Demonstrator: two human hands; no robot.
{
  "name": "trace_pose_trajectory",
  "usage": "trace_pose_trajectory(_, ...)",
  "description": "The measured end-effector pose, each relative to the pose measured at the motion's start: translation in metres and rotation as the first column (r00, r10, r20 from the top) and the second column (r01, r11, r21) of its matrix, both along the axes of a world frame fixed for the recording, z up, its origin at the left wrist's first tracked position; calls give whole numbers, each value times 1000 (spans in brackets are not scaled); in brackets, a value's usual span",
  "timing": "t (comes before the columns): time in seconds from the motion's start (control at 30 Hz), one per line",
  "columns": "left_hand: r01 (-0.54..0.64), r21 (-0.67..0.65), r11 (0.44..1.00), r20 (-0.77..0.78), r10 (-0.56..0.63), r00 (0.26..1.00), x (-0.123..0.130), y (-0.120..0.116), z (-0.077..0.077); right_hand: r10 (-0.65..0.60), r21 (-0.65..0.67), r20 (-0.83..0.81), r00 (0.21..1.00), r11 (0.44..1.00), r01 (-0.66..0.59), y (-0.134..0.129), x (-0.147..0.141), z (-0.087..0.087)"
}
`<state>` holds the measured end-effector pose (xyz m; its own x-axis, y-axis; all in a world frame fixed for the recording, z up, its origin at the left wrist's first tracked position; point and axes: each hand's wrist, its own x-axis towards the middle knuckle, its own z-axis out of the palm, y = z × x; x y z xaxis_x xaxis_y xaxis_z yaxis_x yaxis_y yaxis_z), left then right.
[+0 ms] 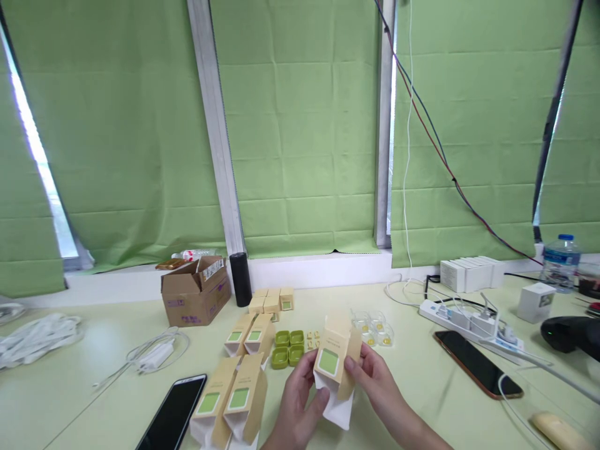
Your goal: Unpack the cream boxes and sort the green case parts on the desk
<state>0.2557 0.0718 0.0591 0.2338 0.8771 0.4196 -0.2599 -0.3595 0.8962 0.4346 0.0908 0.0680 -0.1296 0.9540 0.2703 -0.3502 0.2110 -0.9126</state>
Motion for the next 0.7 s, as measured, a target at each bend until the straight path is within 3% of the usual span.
trace_pose_trajectory(0.27,35,-38,999,-71,-38,997,3,-2,10,-63,-18,-6,998,998,63,1,5,-1)
trace_pose_trajectory(0.43,-57,-46,997,-105,52,993,1,3,6,-73,-11,4,997,997,73,1,8,1)
trace_pose_trajectory(0.7,-88,-56,995,-90,83,993,4,6,4,-35,60,74,997,998,30,-4,1,-2)
